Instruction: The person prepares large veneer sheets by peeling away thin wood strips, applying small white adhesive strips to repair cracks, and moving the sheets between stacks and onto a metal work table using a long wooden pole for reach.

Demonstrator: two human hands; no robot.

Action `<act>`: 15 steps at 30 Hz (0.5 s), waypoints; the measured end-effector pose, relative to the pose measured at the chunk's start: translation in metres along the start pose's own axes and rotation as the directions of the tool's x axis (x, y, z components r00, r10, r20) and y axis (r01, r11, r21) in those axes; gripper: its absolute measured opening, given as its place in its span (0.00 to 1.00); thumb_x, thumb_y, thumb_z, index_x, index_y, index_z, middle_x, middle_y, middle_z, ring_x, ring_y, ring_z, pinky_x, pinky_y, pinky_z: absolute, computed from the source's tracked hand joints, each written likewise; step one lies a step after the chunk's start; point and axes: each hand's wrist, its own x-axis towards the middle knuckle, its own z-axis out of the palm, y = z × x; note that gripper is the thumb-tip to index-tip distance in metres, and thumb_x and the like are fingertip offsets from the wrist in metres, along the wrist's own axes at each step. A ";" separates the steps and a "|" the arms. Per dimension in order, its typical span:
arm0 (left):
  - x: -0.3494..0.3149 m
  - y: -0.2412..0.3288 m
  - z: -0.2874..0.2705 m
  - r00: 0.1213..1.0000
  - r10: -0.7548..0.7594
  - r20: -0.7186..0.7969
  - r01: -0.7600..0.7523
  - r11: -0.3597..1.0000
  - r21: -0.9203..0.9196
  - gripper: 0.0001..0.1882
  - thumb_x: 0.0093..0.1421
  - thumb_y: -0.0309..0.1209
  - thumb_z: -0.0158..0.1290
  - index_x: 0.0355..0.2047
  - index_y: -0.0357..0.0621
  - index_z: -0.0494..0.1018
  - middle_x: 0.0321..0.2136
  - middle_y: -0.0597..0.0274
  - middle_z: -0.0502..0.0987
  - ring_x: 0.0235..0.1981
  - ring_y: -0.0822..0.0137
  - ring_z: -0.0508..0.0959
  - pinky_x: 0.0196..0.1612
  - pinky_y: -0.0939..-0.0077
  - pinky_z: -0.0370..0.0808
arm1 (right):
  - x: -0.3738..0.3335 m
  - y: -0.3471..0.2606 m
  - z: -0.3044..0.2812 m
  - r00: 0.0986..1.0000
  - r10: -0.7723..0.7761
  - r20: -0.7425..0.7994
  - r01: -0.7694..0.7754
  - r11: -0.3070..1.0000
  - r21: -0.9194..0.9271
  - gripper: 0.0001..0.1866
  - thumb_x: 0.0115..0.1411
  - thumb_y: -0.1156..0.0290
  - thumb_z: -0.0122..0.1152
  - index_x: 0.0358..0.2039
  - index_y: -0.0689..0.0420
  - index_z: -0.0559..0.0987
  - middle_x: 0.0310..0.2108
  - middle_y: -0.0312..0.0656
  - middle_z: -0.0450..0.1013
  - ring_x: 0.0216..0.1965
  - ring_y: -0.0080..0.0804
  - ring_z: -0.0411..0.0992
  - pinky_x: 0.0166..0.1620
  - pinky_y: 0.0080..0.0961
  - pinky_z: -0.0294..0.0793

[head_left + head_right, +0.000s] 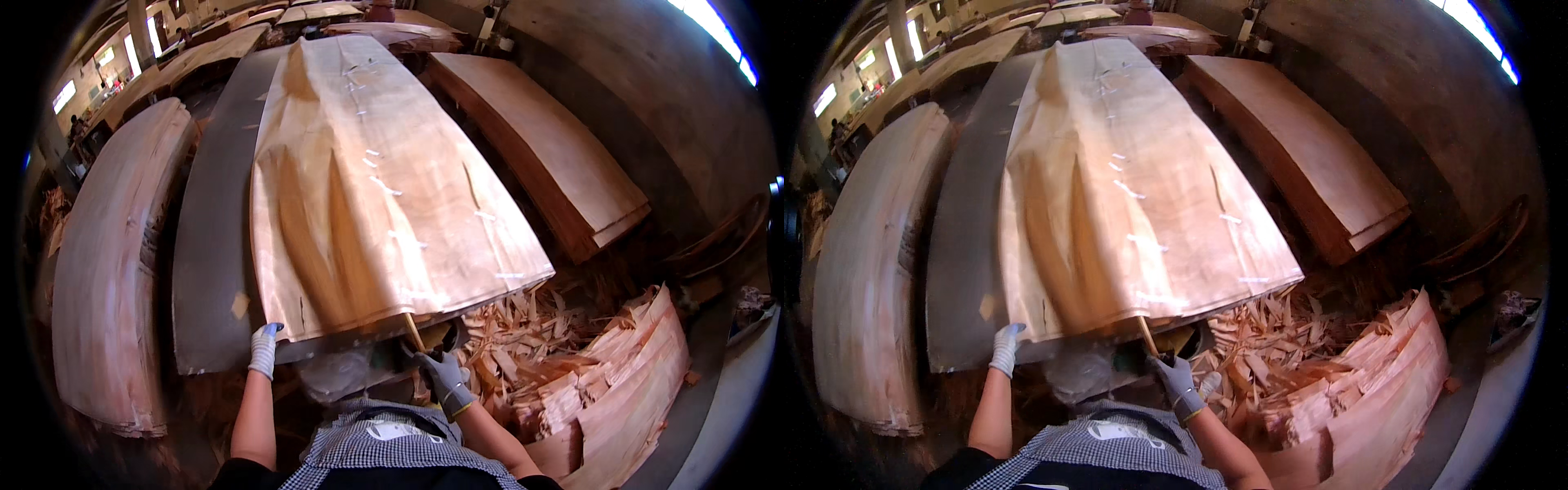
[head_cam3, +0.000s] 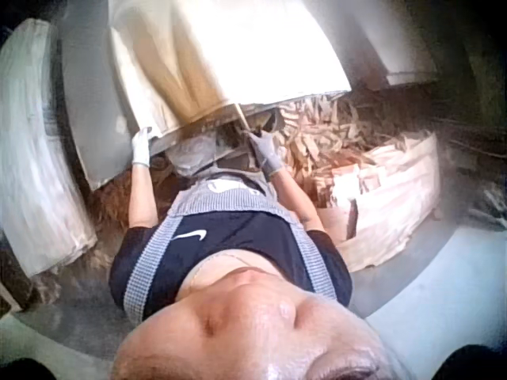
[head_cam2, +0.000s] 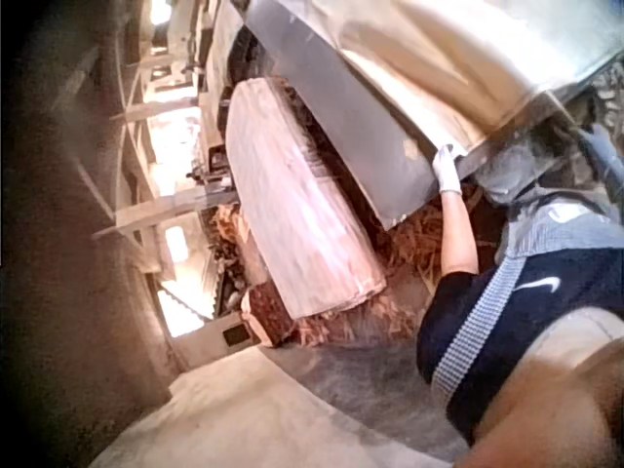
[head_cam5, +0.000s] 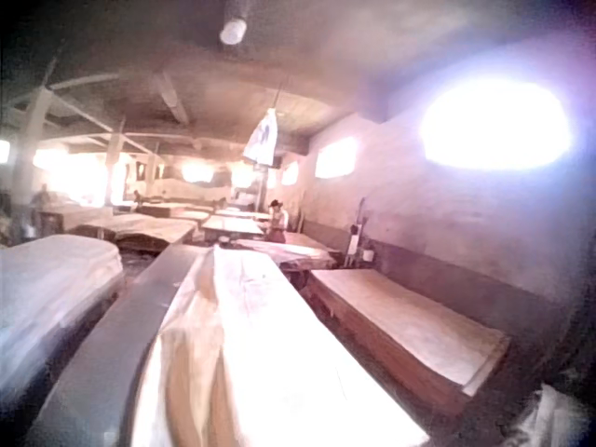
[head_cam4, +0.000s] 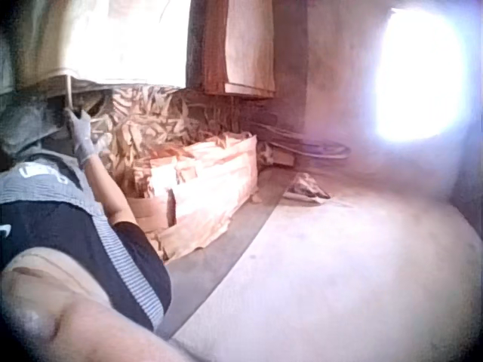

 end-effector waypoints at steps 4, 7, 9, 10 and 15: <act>-0.038 0.028 0.102 0.987 -0.129 -0.097 0.141 0.981 0.132 0.11 0.44 0.36 0.55 0.26 0.44 0.77 0.22 0.65 0.75 0.22 0.71 0.71 0.27 0.78 0.68 | 0.022 -0.062 -0.087 0.974 0.170 0.147 -0.191 0.971 0.142 0.10 0.55 0.65 0.55 0.27 0.58 0.75 0.10 0.30 0.60 0.08 0.19 0.54 0.12 0.16 0.52; -0.053 0.037 0.176 0.986 -0.152 -0.072 0.159 0.983 0.094 0.11 0.43 0.36 0.56 0.25 0.45 0.77 0.21 0.66 0.74 0.21 0.71 0.70 0.26 0.77 0.68 | 0.053 -0.099 -0.162 0.959 0.202 0.198 -0.245 0.943 0.227 0.10 0.56 0.65 0.53 0.31 0.59 0.74 0.11 0.30 0.58 0.09 0.19 0.53 0.14 0.15 0.52; -0.072 0.043 0.228 0.993 -0.113 -0.029 0.115 0.989 0.095 0.10 0.43 0.37 0.56 0.25 0.46 0.77 0.21 0.66 0.74 0.23 0.71 0.71 0.28 0.77 0.68 | 0.069 -0.121 -0.215 0.957 0.204 0.204 -0.254 0.932 0.259 0.11 0.56 0.65 0.53 0.31 0.60 0.74 0.13 0.31 0.60 0.12 0.19 0.56 0.16 0.15 0.54; -0.084 0.054 0.260 0.995 -0.099 0.008 0.097 0.990 0.101 0.10 0.44 0.37 0.55 0.25 0.46 0.78 0.22 0.66 0.75 0.24 0.71 0.71 0.29 0.78 0.68 | 0.079 -0.130 -0.245 0.949 0.229 0.218 -0.283 0.922 0.264 0.11 0.56 0.65 0.53 0.31 0.60 0.74 0.14 0.31 0.61 0.12 0.19 0.56 0.16 0.15 0.55; -0.110 0.076 0.378 0.960 0.121 0.254 -0.194 0.937 0.289 0.11 0.49 0.34 0.51 0.25 0.41 0.78 0.24 0.65 0.78 0.26 0.73 0.74 0.33 0.79 0.70 | 0.104 -0.174 -0.365 0.983 0.156 0.100 -0.178 0.948 0.266 0.12 0.55 0.64 0.55 0.32 0.60 0.74 0.14 0.32 0.62 0.13 0.20 0.58 0.17 0.16 0.57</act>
